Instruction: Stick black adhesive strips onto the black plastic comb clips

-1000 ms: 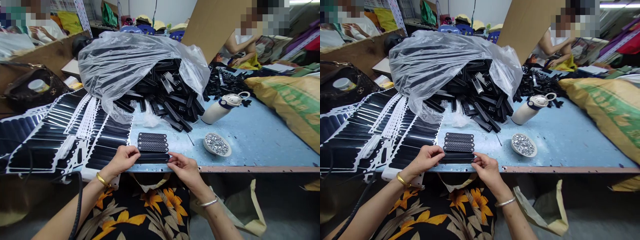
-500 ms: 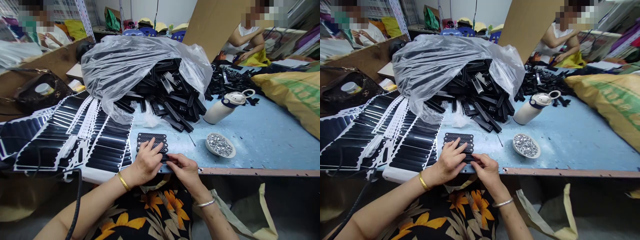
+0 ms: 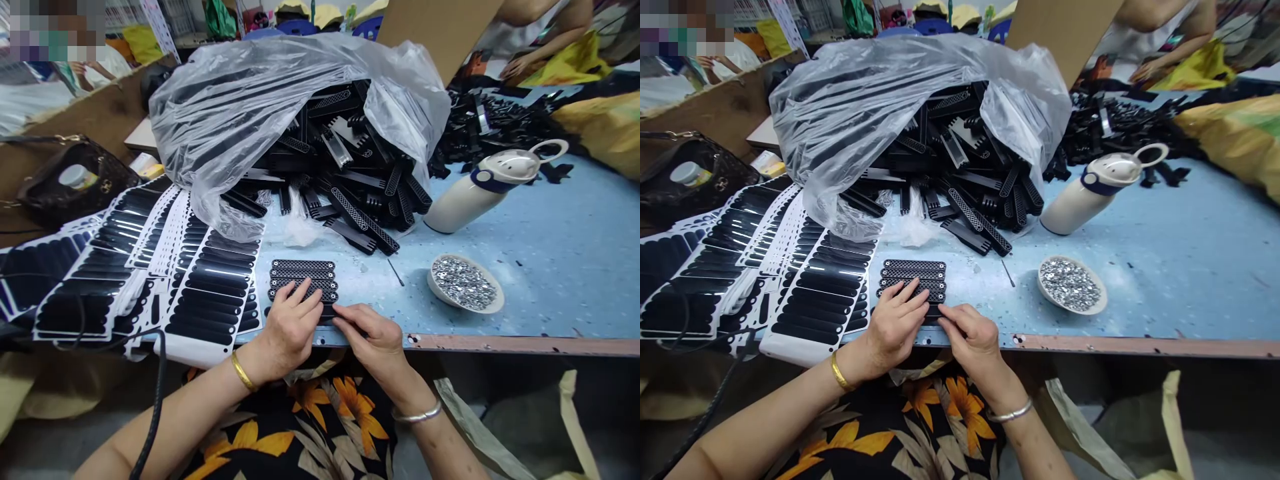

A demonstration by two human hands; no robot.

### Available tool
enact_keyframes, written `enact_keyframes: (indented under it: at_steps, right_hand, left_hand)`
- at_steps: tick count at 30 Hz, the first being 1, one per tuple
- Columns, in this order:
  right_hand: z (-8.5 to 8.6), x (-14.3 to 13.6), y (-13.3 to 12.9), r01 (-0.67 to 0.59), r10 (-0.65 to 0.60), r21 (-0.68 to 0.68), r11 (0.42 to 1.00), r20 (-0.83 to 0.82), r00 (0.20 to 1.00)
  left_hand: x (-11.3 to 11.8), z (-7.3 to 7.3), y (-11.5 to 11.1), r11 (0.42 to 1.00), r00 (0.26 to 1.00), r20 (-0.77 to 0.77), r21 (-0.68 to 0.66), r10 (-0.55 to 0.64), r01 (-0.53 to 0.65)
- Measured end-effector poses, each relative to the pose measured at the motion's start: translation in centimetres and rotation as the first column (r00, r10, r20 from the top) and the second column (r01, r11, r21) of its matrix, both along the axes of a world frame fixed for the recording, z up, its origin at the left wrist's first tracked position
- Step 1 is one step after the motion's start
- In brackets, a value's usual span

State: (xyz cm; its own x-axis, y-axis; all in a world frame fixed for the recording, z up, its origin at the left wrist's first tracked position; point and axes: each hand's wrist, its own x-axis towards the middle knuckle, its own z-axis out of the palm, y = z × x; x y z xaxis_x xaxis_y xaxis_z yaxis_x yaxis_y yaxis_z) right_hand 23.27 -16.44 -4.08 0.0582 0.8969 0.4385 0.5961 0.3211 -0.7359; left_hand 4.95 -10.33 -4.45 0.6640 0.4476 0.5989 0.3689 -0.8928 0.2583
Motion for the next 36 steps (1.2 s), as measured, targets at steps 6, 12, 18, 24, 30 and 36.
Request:
enact_keyframes:
  at_steps: [6, 12, 18, 24, 30, 36]
  right_hand:
    - [0.5, -0.6, -0.2, -0.005, -0.002, 0.076, 0.997, 0.09, 0.996]
    - [0.5, -1.1, -0.2, -0.017, -0.016, 0.161, 0.987, 0.2, 0.98]
    - [0.9, -1.1, -0.1, -0.019, -0.017, 0.18, 0.984, 0.196, 0.98]
    - [0.7, -0.5, -0.1, -0.026, 0.017, 0.061, 0.998, 0.137, 0.99]
    - [0.0, -0.4, 0.2, -0.069, 0.066, 0.022, 0.997, 0.118, 0.991]
    - [0.3, -0.7, 0.2, -0.061, 0.062, -0.011, 0.998, 0.064, 0.996]
  left_hand:
    - [-0.2, -0.2, 0.3, 0.996, 0.996, 0.021, 0.005, -0.091, 0.091]
    - [-0.3, -0.2, 0.3, 0.992, 0.992, 0.031, -0.026, -0.126, 0.127]
    - [-0.1, -0.1, 0.3, 0.993, 0.99, 0.083, -0.01, -0.114, 0.116]
    - [-0.1, 0.5, 0.2, 0.998, 0.992, 0.105, -0.019, -0.065, 0.067]
    - [-0.1, 0.5, 0.4, 0.995, 0.994, 0.035, 0.017, -0.1, 0.099]
    - [-0.2, 0.3, 0.5, 0.993, 0.992, 0.041, 0.007, -0.121, 0.12]
